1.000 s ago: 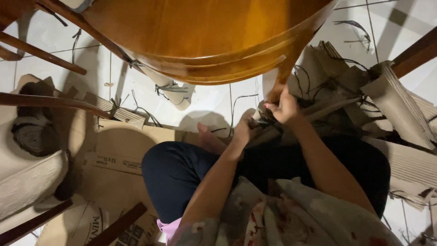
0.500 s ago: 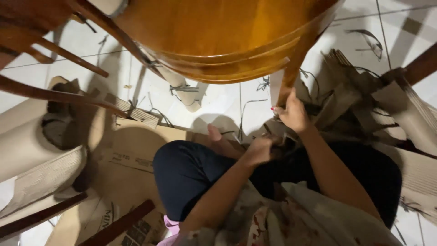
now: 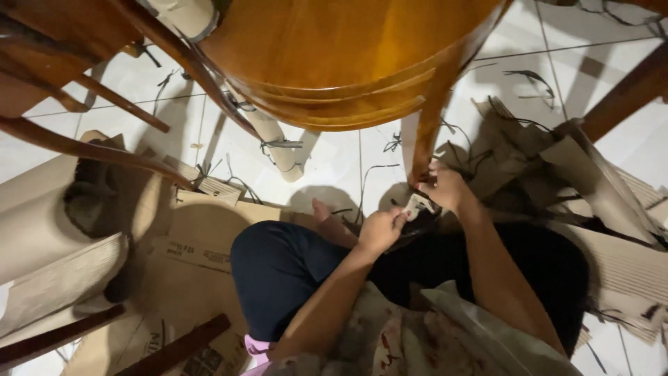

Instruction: Wrapping wooden stool legs with brown paper and securing them with wire ties for protection.

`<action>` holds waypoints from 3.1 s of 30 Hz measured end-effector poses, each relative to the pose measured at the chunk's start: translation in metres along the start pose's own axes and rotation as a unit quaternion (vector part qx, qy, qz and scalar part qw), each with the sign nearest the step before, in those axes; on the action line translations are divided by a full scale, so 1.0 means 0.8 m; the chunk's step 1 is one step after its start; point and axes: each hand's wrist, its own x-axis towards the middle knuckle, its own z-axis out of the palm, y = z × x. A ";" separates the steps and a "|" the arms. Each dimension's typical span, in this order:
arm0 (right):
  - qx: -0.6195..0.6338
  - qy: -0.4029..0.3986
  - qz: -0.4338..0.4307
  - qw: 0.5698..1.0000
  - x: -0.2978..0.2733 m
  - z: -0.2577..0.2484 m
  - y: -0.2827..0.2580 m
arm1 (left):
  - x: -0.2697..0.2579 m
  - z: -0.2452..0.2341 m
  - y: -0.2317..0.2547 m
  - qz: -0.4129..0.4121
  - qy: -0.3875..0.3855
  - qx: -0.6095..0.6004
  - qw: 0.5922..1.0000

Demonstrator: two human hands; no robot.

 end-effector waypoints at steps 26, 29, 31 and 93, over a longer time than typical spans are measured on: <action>0.309 0.308 -0.309 0.845 -0.086 -0.060 -0.099 | -0.058 -0.264 0.177 0.133 0.410 -0.304 0.849; 0.244 0.371 -0.415 0.794 -0.114 -0.067 -0.131 | -0.060 -0.298 0.217 0.182 0.475 -0.272 0.817; 0.249 0.348 -0.453 0.782 -0.129 -0.062 -0.148 | -0.063 -0.310 0.240 0.201 0.494 -0.267 0.803; -0.150 0.463 -0.195 0.851 -0.019 0.132 -0.165 | 0.177 -0.388 -0.201 0.002 0.415 -0.409 0.813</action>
